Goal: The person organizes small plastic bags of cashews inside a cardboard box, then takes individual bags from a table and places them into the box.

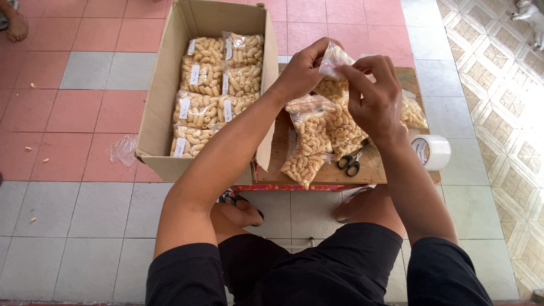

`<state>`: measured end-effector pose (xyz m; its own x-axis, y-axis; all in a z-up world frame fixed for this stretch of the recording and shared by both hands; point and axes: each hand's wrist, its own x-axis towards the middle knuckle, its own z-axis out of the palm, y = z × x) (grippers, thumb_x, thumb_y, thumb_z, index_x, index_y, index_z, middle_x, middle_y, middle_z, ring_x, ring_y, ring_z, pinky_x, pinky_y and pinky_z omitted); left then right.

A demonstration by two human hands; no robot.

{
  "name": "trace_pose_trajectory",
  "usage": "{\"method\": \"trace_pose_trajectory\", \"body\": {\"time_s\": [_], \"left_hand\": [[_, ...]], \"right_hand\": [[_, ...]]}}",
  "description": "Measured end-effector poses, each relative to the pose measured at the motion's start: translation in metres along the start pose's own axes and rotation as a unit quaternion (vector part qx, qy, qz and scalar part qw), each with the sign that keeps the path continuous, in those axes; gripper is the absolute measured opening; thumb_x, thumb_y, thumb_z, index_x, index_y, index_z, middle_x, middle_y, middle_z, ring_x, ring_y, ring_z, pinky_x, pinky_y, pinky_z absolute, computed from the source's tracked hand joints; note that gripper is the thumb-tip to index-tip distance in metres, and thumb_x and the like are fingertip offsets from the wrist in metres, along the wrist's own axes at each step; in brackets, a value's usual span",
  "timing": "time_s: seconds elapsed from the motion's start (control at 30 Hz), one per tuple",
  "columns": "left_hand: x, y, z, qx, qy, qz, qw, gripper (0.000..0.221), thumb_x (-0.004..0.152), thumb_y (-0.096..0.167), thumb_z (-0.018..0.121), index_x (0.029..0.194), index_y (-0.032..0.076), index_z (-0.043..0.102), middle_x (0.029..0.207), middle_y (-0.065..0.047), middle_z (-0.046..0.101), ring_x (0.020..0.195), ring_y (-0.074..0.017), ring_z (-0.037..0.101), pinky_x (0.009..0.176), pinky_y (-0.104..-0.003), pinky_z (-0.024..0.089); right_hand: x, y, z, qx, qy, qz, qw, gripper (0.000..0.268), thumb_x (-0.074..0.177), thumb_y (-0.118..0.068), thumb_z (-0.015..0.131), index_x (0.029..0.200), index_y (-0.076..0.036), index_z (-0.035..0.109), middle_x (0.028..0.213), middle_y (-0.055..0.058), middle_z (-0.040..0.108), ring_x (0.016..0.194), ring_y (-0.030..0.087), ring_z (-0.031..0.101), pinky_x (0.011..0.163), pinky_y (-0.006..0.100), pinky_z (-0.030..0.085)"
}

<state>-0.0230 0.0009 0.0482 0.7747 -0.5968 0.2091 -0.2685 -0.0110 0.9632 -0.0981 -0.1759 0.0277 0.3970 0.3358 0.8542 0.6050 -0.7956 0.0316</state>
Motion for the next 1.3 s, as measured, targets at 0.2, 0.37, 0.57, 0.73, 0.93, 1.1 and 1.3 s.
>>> {"method": "trace_pose_trajectory", "body": {"time_s": [0.2,0.37,0.57,0.73,0.93,1.1,1.3], "left_hand": [[0.001,0.0,0.0,-0.013,0.038,-0.009,0.999,0.023,0.084,0.006,0.058,0.101,0.021,0.062,0.081,0.001,0.065,0.072,-0.0119,0.055,0.058,-0.026,0.044],[0.01,-0.012,-0.002,-0.103,0.047,-0.051,0.992,0.019,0.092,0.015,0.046,0.106,0.019,0.058,0.092,-0.009,0.071,0.083,-0.0218,0.072,0.061,-0.029,0.062],[0.012,-0.012,-0.005,-0.179,0.03,-0.038,0.983,0.036,0.093,0.046,0.041,0.101,0.013,0.055,0.09,-0.008,0.06,0.078,-0.0196,0.065,0.061,-0.031,0.059],[0.015,-0.019,-0.006,-0.097,0.045,-0.01,0.994,0.058,0.086,0.061,0.042,0.119,0.016,0.056,0.112,-0.006,0.054,0.094,-0.0174,0.062,0.064,-0.024,0.06],[0.008,-0.017,-0.003,-0.149,-0.051,0.026,0.987,0.061,0.089,0.058,0.056,0.135,0.018,0.047,0.114,-0.01,0.065,0.107,-0.0236,0.064,0.087,-0.035,0.062],[0.004,-0.01,-0.002,-0.062,-0.043,0.058,0.995,0.028,0.091,0.034,0.066,0.105,0.016,0.05,0.102,-0.003,0.066,0.098,-0.0181,0.066,0.08,-0.028,0.06],[0.007,-0.018,-0.003,0.059,-0.021,0.058,0.996,0.027,0.092,0.035,0.065,0.106,0.017,0.051,0.095,0.001,0.067,0.084,-0.0096,0.063,0.069,-0.024,0.051]], "right_hand": [[-0.005,-0.002,0.014,-0.04,-0.045,0.021,0.998,0.039,0.089,-0.009,0.081,0.123,-0.002,0.065,0.111,0.018,0.052,0.098,0.03,0.051,0.07,0.038,0.056],[-0.006,-0.011,0.014,-0.089,-0.131,0.07,0.985,0.084,0.082,-0.043,0.091,0.142,-0.009,0.045,0.131,0.018,0.039,0.116,0.035,0.048,0.074,0.052,0.061],[-0.012,0.004,0.023,0.071,-0.009,0.111,0.991,0.055,0.09,0.004,0.076,0.138,0.003,0.048,0.127,0.023,0.044,0.111,0.036,0.051,0.083,0.044,0.06],[-0.006,-0.004,0.007,0.228,0.003,0.233,0.945,0.031,0.107,-0.013,0.054,0.131,0.007,0.048,0.113,0.022,0.056,0.098,0.031,0.06,0.074,0.035,0.057],[-0.01,-0.001,0.012,0.419,-0.002,0.376,0.826,0.028,0.107,-0.025,0.049,0.123,-0.002,0.049,0.116,0.014,0.06,0.108,0.024,0.06,0.088,0.032,0.057],[-0.012,0.004,0.013,0.281,-0.012,0.383,0.88,0.015,0.106,-0.023,0.054,0.111,-0.009,0.05,0.102,0.007,0.06,0.091,0.016,0.056,0.07,0.03,0.053],[-0.009,-0.002,0.001,0.148,0.006,0.314,0.938,0.07,0.09,0.005,0.074,0.143,-0.007,0.031,0.135,0.02,0.037,0.111,0.027,0.05,0.081,0.032,0.06]]}}
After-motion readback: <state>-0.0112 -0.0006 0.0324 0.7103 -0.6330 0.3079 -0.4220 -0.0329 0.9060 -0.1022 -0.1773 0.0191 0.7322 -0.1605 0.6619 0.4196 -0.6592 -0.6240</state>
